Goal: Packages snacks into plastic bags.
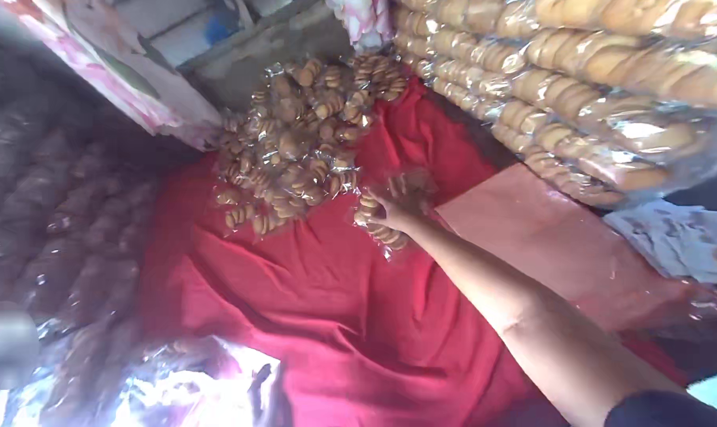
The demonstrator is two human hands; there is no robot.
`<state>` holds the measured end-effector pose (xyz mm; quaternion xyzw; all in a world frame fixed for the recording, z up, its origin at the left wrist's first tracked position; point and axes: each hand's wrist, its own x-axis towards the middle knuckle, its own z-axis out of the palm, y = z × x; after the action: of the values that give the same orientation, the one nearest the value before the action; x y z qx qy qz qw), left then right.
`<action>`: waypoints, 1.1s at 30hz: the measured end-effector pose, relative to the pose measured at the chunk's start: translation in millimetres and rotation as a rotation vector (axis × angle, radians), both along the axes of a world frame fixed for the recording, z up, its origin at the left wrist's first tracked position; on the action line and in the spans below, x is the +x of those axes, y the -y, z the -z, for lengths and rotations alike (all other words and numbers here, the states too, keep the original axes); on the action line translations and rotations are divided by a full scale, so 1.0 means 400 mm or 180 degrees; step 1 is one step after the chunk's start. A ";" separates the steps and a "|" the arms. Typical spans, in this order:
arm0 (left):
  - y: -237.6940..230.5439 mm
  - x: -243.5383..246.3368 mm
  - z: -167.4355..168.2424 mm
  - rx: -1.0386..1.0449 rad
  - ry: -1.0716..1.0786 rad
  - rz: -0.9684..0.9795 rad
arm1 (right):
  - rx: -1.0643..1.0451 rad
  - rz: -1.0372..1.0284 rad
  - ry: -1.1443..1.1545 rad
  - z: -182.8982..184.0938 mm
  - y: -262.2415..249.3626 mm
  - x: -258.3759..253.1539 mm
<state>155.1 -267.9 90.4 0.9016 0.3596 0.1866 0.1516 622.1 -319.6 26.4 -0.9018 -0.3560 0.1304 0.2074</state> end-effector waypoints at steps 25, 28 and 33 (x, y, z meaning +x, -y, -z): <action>-0.131 0.576 0.108 -0.1216 -0.1589 0.1322 | -0.1167 -0.0730 -0.1398 -0.150 0.170 -0.440; -0.141 0.503 0.144 -0.1465 -0.0667 0.1307 | -0.0823 -0.0452 -0.1287 -0.133 0.139 -0.452; -0.134 0.407 0.137 -0.1739 0.0582 0.1145 | -0.0918 -0.0457 -0.1339 -0.120 0.069 -0.507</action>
<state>317.8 -214.4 35.5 0.8562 0.2164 0.1337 0.4497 419.3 -347.2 74.4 -0.8475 -0.3458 0.3788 0.1365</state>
